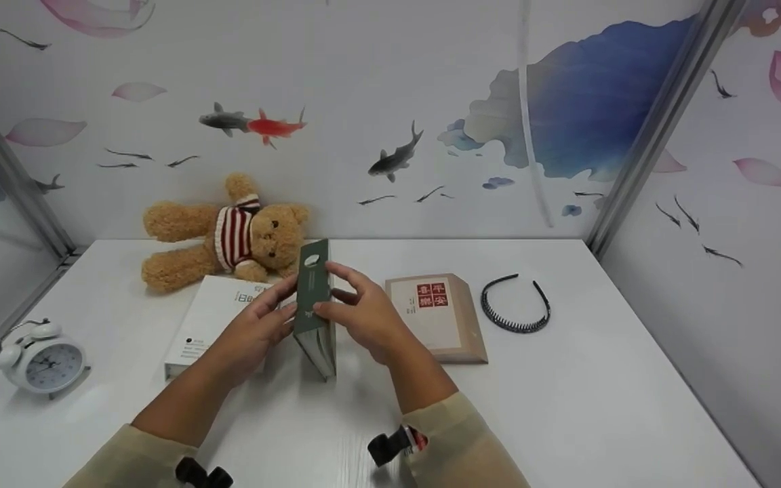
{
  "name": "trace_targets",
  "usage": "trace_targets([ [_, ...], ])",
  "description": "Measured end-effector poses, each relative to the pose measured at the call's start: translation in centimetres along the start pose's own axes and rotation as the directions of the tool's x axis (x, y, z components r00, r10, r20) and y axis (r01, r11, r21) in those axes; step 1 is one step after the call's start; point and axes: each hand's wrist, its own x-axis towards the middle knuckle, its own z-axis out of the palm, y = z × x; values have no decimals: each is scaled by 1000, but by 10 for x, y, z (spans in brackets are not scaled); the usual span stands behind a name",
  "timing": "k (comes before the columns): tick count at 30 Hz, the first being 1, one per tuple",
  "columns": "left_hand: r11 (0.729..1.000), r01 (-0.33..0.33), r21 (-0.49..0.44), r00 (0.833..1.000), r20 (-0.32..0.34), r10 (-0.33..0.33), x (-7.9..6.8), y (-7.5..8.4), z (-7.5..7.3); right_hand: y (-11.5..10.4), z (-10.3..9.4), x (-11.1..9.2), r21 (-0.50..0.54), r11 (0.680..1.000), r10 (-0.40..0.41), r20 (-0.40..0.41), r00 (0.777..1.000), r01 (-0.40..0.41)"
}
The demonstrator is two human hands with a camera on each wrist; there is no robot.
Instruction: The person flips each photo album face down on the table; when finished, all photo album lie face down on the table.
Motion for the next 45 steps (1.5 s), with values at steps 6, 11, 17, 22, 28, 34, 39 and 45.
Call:
trace_targets([
  [6,995,101,-11,994,32,-101,0,-3,-5,1,2,1,36,999,21,-21,1000,-20],
  [11,986,169,-9,985,32,-169,-1,-5,-5,1,3,1,62,998,21,-36,999,-19],
  [17,972,236,-15,970,59,-235,-2,-10,-2,8,-1,5,32,999,27,-89,996,-25],
  [22,972,223,76,972,54,-228,-1,-15,-1,12,-7,8,-43,999,-17,-97,995,13],
  [28,956,221,191,974,13,-227,-2,-16,0,13,-13,11,-77,997,-5,-107,994,-3],
  [34,931,190,313,979,5,-202,-1,-17,2,14,-18,13,-97,993,54,-181,982,-72],
  [39,912,184,366,980,-4,-197,-1,-18,4,21,-19,16,-124,985,83,-287,954,-123],
  [45,900,132,416,989,5,-147,0,-19,6,26,-18,19,-90,988,91,-339,936,-129],
])
